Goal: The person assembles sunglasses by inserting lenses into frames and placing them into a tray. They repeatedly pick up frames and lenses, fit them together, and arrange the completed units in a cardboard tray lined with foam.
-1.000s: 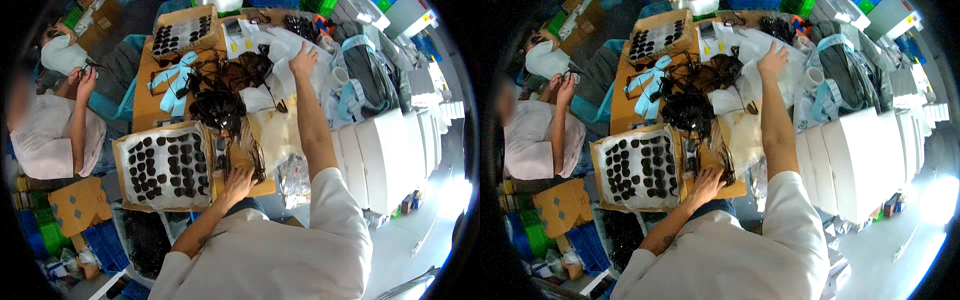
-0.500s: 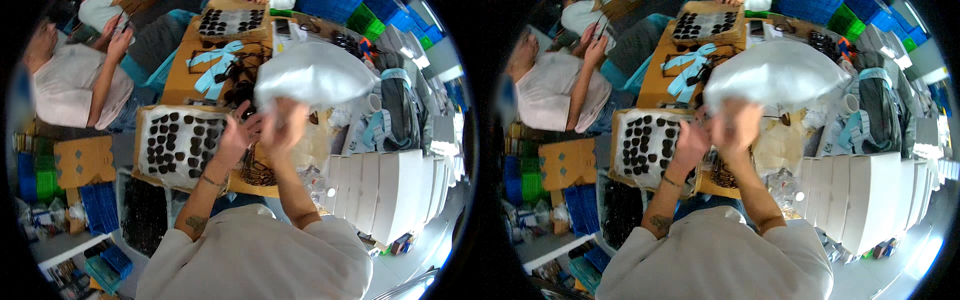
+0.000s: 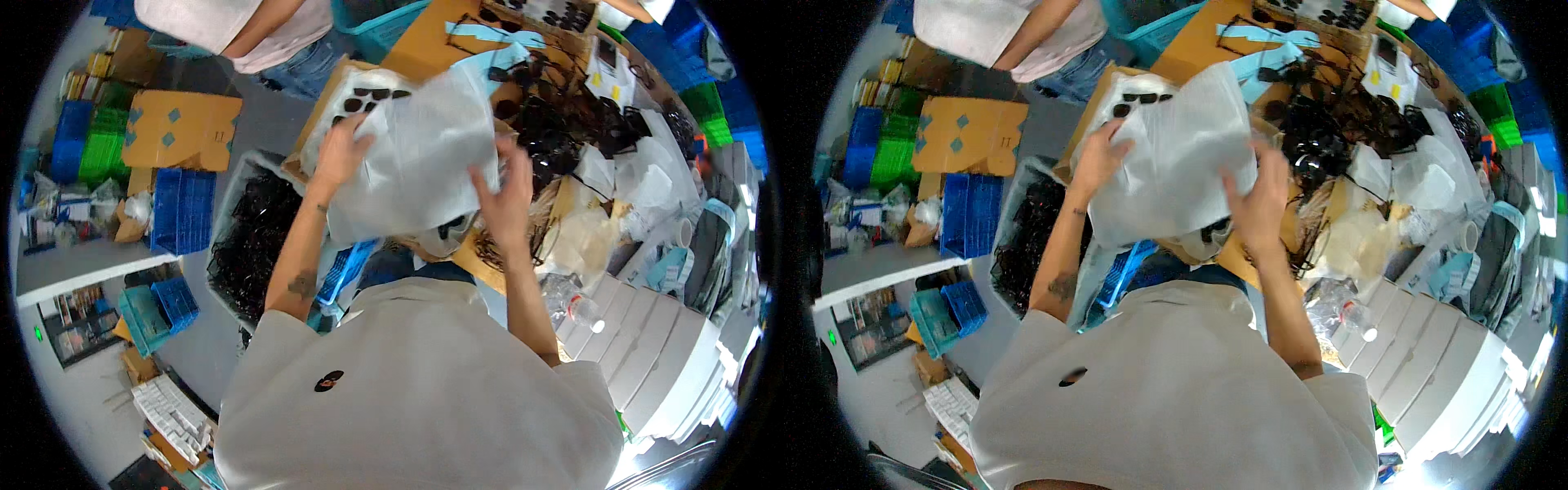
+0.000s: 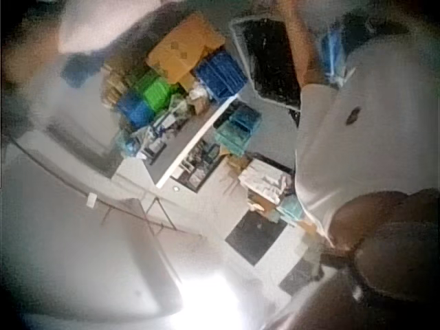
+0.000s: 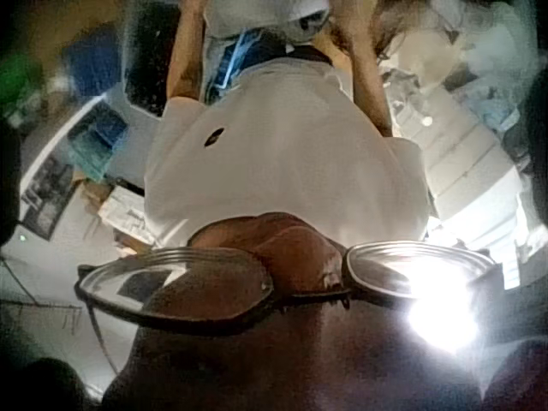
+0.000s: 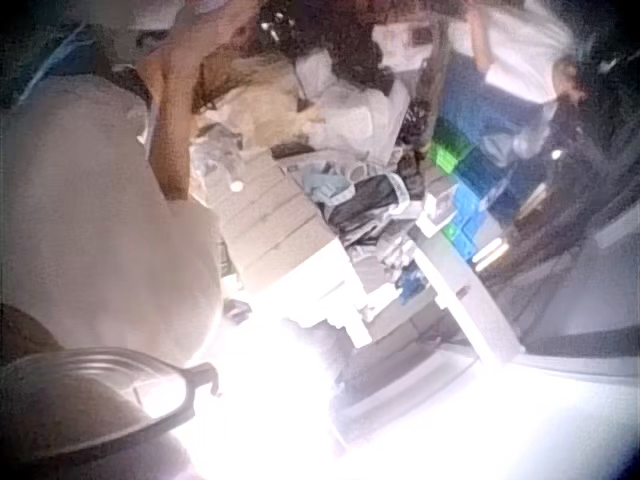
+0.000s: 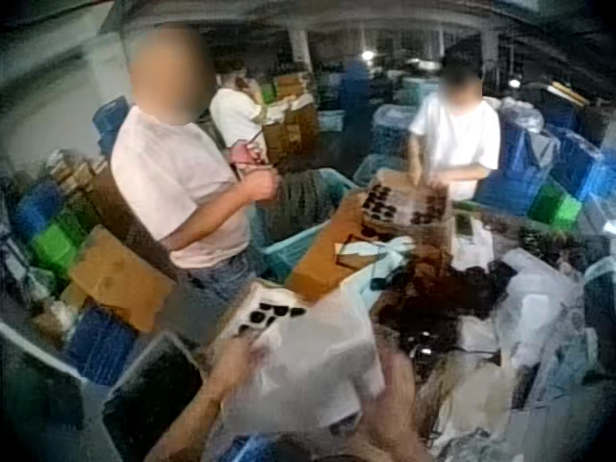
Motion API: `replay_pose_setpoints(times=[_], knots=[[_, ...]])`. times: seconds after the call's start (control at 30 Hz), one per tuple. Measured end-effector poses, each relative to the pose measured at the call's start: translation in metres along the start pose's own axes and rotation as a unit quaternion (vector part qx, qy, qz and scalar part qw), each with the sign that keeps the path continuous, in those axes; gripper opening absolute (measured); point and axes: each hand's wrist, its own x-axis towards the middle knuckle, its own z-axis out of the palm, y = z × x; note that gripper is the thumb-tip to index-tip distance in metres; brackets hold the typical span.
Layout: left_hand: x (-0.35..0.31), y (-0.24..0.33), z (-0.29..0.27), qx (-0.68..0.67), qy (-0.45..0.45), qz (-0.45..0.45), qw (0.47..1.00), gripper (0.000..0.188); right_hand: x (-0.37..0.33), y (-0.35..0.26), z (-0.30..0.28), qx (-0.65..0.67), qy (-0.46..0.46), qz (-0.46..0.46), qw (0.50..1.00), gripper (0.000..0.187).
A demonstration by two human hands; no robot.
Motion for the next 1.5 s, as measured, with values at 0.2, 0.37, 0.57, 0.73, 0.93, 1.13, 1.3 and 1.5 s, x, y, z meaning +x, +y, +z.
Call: replay_pose_setpoints(times=[0.2,0.37,0.57,0.73,0.93,1.13,1.3,1.5], knots=[[0.045,-0.058,-0.026,0.072,-0.032,-0.094,0.992,0.091,0.023,0.113,0.133,0.007,-0.253,0.225,0.941,0.063],[0.008,-0.119,-0.003,0.017,-0.065,-0.180,0.981,0.104,0.005,0.061,0.117,-0.010,-0.100,0.313,0.944,0.065],[0.030,-0.102,-0.012,-0.279,0.039,-0.167,0.945,0.066,-0.045,0.036,0.106,0.005,-0.068,0.098,0.993,0.053],[0.060,-0.105,-0.020,-0.299,0.101,0.076,0.946,0.058,-0.059,0.032,0.120,-0.010,-0.096,0.142,0.985,0.035],[0.033,-0.132,-0.004,-0.033,-0.083,-0.105,0.990,0.084,-0.054,0.036,0.125,-0.079,-0.117,0.203,0.969,0.042],[0.037,-0.125,-0.014,0.060,0.036,-0.051,0.996,0.054,-0.067,0.045,0.121,-0.051,-0.161,0.257,0.951,0.057],[0.026,-0.119,0.000,0.143,0.091,-0.003,0.985,0.043,-0.074,0.048,0.123,-0.080,-0.174,0.263,0.946,0.069],[0.017,-0.087,0.042,0.278,0.034,0.148,0.949,0.065,-0.077,0.048,0.116,-0.086,-0.157,0.251,0.951,0.062]])
